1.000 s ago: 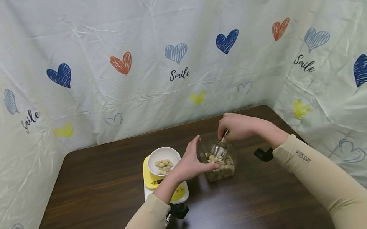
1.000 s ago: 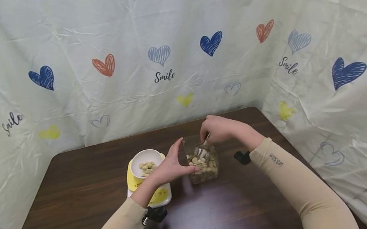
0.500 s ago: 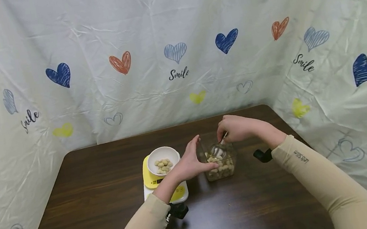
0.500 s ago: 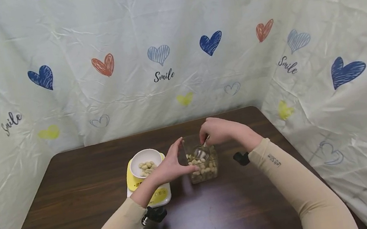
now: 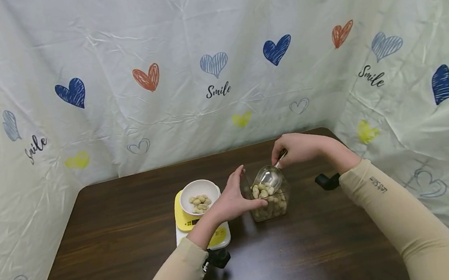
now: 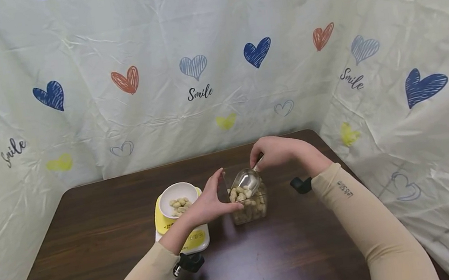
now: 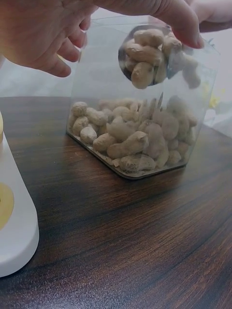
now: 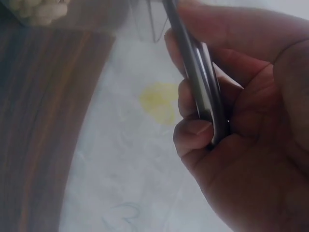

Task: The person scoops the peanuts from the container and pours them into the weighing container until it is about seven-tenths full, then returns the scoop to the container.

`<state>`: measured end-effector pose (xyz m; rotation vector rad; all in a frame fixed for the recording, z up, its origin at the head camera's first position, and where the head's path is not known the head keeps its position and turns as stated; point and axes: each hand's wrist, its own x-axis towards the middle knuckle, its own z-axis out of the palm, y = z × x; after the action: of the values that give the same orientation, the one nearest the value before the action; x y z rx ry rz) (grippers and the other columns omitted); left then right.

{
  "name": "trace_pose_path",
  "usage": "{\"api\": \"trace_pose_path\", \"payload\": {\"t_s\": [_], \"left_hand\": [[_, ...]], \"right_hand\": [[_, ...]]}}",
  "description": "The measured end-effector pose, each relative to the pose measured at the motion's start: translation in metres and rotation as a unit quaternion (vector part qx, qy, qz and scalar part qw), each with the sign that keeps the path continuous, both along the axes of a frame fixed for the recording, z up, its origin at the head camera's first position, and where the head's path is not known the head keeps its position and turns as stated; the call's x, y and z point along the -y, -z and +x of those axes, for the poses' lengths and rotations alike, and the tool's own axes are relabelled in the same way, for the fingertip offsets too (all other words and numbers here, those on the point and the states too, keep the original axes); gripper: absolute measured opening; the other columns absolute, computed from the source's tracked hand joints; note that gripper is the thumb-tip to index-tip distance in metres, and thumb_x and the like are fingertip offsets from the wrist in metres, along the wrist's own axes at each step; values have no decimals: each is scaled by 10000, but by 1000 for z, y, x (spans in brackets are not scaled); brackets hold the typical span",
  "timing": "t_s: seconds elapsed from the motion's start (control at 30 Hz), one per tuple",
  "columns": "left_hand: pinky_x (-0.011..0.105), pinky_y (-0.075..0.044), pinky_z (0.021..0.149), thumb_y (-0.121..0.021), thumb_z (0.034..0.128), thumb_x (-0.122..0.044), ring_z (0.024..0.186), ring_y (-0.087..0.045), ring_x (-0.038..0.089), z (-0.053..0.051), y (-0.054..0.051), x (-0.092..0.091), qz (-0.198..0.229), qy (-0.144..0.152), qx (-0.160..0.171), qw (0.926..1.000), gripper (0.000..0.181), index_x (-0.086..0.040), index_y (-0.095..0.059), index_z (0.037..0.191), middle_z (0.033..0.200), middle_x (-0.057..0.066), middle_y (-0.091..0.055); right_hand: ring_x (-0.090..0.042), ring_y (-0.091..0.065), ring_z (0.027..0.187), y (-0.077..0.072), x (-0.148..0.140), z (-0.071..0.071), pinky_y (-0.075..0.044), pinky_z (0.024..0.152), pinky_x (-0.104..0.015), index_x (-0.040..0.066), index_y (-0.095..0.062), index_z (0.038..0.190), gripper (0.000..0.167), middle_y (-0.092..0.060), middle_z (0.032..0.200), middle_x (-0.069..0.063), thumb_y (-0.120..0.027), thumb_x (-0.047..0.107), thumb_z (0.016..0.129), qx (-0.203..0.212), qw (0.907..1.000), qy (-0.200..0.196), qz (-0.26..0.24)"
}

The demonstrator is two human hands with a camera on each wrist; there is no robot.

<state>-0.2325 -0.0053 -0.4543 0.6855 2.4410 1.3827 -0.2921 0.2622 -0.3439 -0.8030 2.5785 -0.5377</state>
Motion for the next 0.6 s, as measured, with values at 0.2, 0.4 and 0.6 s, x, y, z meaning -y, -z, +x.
{"api": "trace_pose_path", "payload": {"t_s": [0.2,0.4,0.6], "left_hand": [[438,-299,1165,-874,763,-512,1498,-248,205,0,0,0,-17,-14,-16,10000,1238,-164,-87,1654,1649,79,-231],[445,-300,1164,-871,762,-520,1498,-248,208,1,-2,0,3,-13,-13,10000,1242,-163,-84,1654,1651,80,-226],[453,-311,1156,-863,761,-539,1494,-257,211,1,-1,1,28,-21,24,10000,1242,-176,-82,1655,1647,79,-230]], "right_hand": [[-167,-639,949,5,-5,-3,-525,798,-380,199,-759,1029,110,-684,1066,29,-729,157,931,394,9989,176,-160],[-179,-637,956,6,-6,-3,-524,805,-388,196,-759,1045,113,-685,1072,19,-734,168,938,472,9983,235,-229],[-200,-628,946,8,-12,-6,-516,804,-392,164,-762,1078,134,-688,1078,-5,-723,160,950,561,9972,243,-441]]}}
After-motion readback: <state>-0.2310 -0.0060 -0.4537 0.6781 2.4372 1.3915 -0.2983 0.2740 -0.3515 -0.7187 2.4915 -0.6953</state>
